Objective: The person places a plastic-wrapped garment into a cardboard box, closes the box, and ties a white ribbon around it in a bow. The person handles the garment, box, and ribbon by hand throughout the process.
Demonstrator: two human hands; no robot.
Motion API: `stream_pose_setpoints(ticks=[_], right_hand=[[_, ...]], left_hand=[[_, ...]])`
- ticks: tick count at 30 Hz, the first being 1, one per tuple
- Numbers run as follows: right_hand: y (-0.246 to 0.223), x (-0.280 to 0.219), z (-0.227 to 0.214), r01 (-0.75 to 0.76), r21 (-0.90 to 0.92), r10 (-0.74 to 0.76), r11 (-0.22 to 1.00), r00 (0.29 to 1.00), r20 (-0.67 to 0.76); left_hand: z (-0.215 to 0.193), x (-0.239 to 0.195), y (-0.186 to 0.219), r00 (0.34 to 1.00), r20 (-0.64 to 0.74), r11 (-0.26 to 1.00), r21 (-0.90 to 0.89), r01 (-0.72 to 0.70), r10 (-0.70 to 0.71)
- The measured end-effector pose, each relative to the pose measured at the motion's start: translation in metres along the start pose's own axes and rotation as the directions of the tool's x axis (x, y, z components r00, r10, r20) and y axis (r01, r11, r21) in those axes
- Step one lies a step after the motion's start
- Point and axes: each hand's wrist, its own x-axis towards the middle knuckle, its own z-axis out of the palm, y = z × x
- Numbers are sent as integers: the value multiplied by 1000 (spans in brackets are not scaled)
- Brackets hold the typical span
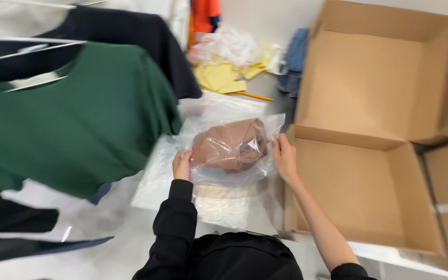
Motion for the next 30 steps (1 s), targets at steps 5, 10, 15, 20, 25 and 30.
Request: stream_pose_setpoints(ticks=[5,10,15,20,25,30], right_hand=[[66,-14,-112,-84,-61,71,995,978,-195],[173,-32,-207,-109,-165,46,980,938,-343],[262,-39,-282,-82,-376,-77,923,918,-389],[319,-36,-288,-50,-627,-141,777,958,-251],[336,-28,-291,-79,-645,-17,760,990,-141],[306,-27,-347,28,-718,-274,695,934,-228]], left_hand=[[109,-26,-25,968,241,996,42,-76,64],[221,-131,-19,883,423,972,19,-234,205],[291,-156,-90,719,675,851,270,-450,166],[313,-140,-194,710,693,415,614,-671,124],[317,-160,-180,809,587,75,808,-584,-29],[326,-147,-132,696,550,176,713,-679,461]])
